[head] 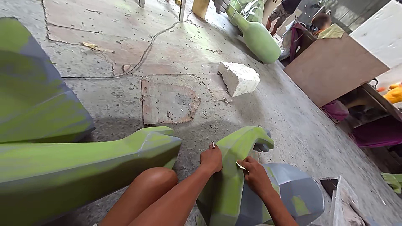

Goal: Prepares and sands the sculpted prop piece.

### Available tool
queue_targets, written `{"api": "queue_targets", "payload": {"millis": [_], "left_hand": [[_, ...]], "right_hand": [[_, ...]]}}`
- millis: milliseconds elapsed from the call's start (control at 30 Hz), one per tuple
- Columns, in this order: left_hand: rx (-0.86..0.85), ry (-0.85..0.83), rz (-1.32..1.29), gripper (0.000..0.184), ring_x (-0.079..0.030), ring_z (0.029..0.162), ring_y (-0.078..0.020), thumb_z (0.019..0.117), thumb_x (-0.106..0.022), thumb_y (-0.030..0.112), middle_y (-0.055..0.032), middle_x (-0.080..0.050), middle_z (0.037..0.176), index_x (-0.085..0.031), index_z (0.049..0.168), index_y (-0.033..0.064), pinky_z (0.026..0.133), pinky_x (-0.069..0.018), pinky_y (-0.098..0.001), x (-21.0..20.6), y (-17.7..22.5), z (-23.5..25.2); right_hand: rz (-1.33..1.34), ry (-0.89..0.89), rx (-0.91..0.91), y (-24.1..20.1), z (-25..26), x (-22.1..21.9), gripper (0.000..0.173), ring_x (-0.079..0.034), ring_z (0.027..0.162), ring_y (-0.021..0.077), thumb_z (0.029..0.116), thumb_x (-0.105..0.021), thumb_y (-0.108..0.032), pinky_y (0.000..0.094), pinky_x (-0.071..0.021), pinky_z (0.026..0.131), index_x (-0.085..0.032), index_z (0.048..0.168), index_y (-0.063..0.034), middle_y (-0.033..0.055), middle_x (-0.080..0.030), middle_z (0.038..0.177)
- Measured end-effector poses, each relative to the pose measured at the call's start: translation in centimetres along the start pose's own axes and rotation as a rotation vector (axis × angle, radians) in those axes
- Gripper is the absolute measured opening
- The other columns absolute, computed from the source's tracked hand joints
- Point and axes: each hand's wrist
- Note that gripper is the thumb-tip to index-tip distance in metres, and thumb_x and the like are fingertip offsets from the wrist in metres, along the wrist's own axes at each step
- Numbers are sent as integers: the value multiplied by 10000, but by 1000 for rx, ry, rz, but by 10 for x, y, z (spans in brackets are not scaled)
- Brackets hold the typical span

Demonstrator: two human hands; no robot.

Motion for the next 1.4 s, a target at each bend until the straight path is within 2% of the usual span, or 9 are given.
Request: {"api": "queue_targets", "payload": {"millis": [133,267,467,567,667,867,1000,1200,1400], "left_hand": [[-3,19,-16,867,-666,1109,-395,795,-732,214,-237,-576,1369,-328,1520,-40,832,-564,-569,0,-1,1],[0,17,-44,863,-668,1096,-394,795,-750,209,-241,-587,1342,-335,1512,-34,826,-567,-565,0,-3,1],[9,14,-81,854,-660,1099,-427,796,-758,193,-266,-603,1299,-341,1506,-37,847,-558,-594,1,-6,1],[21,9,-85,849,-663,1103,-415,796,-760,204,-258,-615,1280,-344,1498,-35,847,-562,-586,2,-7,2],[16,19,-77,853,-668,1092,-411,794,-759,207,-255,-607,1296,-343,1495,-42,840,-565,-581,0,-7,1],[-1,13,-60,853,-671,1091,-404,809,-754,208,-246,-613,1294,-328,1509,-31,840,-565,-578,1,-8,2],[0,11,-93,889,-668,1097,-414,804,-775,209,-257,-607,1306,-305,1518,-32,861,-562,-583,2,-11,3],[12,-10,-90,866,-672,1089,-406,811,-759,209,-246,-631,1251,-303,1507,-28,856,-562,-583,4,-14,5],[12,-57,-88,912,-658,1120,-420,832,-757,162,-276,-610,1289,-229,1546,-49,896,-544,-600,9,-12,4]], "right_hand": [[33,-85,43,4,0,12,391,-667,1070,177,939,-505,-194,401,-549,924,-746,1236,-280,34,-702,1145],[199,73,124,11,-2,12,319,-687,975,111,942,-546,-219,345,-559,894,-776,1162,-218,-3,-742,1024],[257,142,119,4,-6,11,354,-683,1008,87,953,-540,-181,311,-556,927,-749,1237,-208,-8,-741,1066],[254,150,127,0,-7,10,310,-683,1042,71,976,-530,-190,303,-553,954,-755,1189,-189,-23,-746,1087],[246,187,138,3,-13,9,287,-686,1012,59,973,-536,-193,293,-563,928,-771,1139,-191,-35,-747,1054],[165,146,163,-4,-19,7,317,-699,970,123,987,-515,-199,343,-580,880,-764,1183,-211,7,-738,1034],[34,74,175,-37,-10,6,355,-706,1026,179,984,-503,-161,408,-595,869,-727,1254,-211,26,-721,1152],[-47,25,68,-44,4,0,354,-695,1060,192,1014,-482,-188,408,-587,885,-711,1282,-225,29,-705,1183],[-105,40,100,-66,6,-4,325,-702,1043,209,1009,-491,-169,410,-600,844,-721,1236,-199,44,-706,1159]]}}
Point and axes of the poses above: each hand's wrist, its own z-axis towards the middle knuckle, its own x-axis out of the back of the hand, y = z × x
